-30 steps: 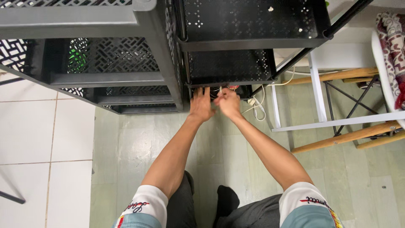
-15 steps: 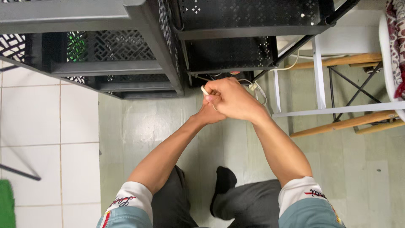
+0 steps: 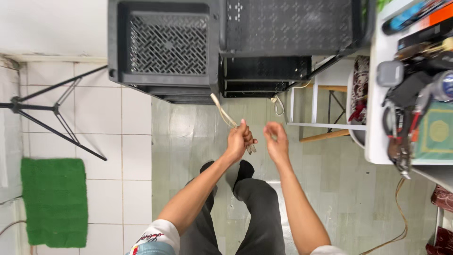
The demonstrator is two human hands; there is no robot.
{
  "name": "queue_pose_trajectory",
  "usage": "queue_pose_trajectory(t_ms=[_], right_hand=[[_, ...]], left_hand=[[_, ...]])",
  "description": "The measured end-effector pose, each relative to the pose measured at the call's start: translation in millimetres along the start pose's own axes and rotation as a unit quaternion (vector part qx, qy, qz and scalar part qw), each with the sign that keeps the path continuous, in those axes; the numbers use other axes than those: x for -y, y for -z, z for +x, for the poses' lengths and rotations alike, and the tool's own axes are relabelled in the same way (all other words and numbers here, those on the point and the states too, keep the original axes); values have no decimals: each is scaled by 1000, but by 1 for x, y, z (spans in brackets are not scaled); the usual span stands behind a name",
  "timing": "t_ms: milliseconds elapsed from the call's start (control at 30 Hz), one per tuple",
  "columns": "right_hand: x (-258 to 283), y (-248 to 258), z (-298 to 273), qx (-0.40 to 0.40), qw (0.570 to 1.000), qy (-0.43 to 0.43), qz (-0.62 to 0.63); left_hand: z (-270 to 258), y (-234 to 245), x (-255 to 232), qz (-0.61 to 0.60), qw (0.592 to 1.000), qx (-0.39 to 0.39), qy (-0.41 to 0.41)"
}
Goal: The person organizes various items on a cluttered table and a black plastic crate. They pick up and place down tools, cables, books, and small containers, moving them between the table and the crate.
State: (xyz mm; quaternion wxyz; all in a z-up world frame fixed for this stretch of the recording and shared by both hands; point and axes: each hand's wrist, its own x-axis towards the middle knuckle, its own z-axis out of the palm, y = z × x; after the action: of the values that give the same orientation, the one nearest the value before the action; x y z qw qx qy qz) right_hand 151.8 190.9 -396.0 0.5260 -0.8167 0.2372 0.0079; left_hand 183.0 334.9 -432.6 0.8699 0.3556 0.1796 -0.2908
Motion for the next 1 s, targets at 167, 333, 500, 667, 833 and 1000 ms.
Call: queue_pose_trajectory(t_ms=[167, 333, 500, 667, 833, 1000], right_hand=[[-10, 12, -87, 116, 705, -586, 383], [39, 30, -142, 14, 502, -589, 633], [101, 57, -163, -4, 676, -574, 463], [177, 70, -174, 64, 853, -408, 320], [244, 77, -211, 99, 941, -223, 235], [289, 88, -254, 92, 993, -40, 63]], left_hand=[[-90, -72, -84, -49, 994, 21, 90], [-172, -119, -171, 57, 965, 56, 249], [-225, -136, -235, 233, 914, -59, 328], [-235, -148, -255, 406, 887, -49, 216], [-226, -153, -225, 440, 882, 7, 168], [-203, -163, -160, 361, 924, 94, 83]])
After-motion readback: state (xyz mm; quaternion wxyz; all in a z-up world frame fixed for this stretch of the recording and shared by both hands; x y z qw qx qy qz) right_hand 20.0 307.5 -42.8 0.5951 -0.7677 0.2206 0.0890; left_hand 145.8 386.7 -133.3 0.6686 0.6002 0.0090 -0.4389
